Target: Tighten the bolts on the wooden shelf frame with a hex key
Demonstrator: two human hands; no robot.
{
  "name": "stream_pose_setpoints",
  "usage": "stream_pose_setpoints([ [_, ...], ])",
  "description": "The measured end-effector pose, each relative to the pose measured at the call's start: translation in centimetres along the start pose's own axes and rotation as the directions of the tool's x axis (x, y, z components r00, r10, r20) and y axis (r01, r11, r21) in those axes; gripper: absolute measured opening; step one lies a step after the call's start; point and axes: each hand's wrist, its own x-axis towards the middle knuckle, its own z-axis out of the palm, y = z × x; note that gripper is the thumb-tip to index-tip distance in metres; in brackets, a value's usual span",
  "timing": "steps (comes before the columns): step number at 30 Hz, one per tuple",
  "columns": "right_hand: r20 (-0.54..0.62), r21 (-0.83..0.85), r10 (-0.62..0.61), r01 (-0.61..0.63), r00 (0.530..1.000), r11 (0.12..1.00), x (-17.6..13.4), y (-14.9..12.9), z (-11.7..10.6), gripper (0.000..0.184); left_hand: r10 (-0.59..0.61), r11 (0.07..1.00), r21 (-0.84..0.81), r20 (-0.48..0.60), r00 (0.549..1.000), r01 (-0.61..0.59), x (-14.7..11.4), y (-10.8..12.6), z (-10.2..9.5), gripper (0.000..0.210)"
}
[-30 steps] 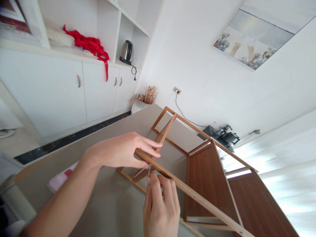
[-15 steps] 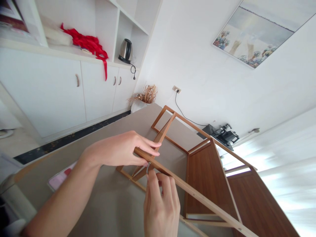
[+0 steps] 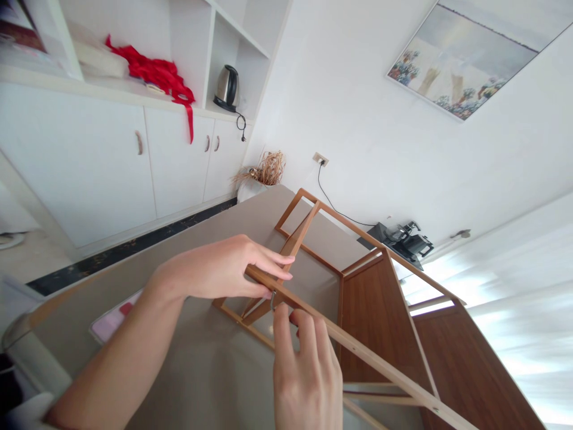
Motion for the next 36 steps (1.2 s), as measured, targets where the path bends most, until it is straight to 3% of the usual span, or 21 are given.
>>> stream_pose_setpoints([
  [13, 0.154, -0.142, -0.139, 0.161, 0.978, 0.977, 1.2, 0.7, -2.0, 0.036, -0.019, 1.000, -0.021, -0.002, 1.000, 0.019, -0.1, 0.1, 0.0, 0.041],
  [18, 0.100, -0.077, -0.024, 0.032, 0.995, 0.996, 0.8, -0.1, -1.3, 0.032, -0.020, 0.999, -0.031, -0.004, 1.000, 0.020, -0.1, 0.1, 0.1, 0.042],
  [23, -0.046, 0.044, 0.088, -0.086, 0.995, 0.995, 0.8, -1.4, 0.3, 0.024, -0.019, 0.999, -0.033, 0.001, 1.000, 0.019, -0.2, 0.0, 0.2, 0.047],
  [30, -0.147, 0.180, 0.224, -0.197, 0.963, 0.964, 0.8, -3.1, 1.7, 0.017, -0.006, 0.998, -0.060, 0.005, 1.000, 0.006, -0.4, 0.2, -0.1, 0.051],
  [36, -0.145, 0.301, 0.397, -0.342, 0.906, 0.890, 1.0, -4.1, 2.6, 0.020, 0.000, 1.000, -0.016, 0.038, 0.999, 0.001, -0.5, -0.1, -0.1, 0.059],
])
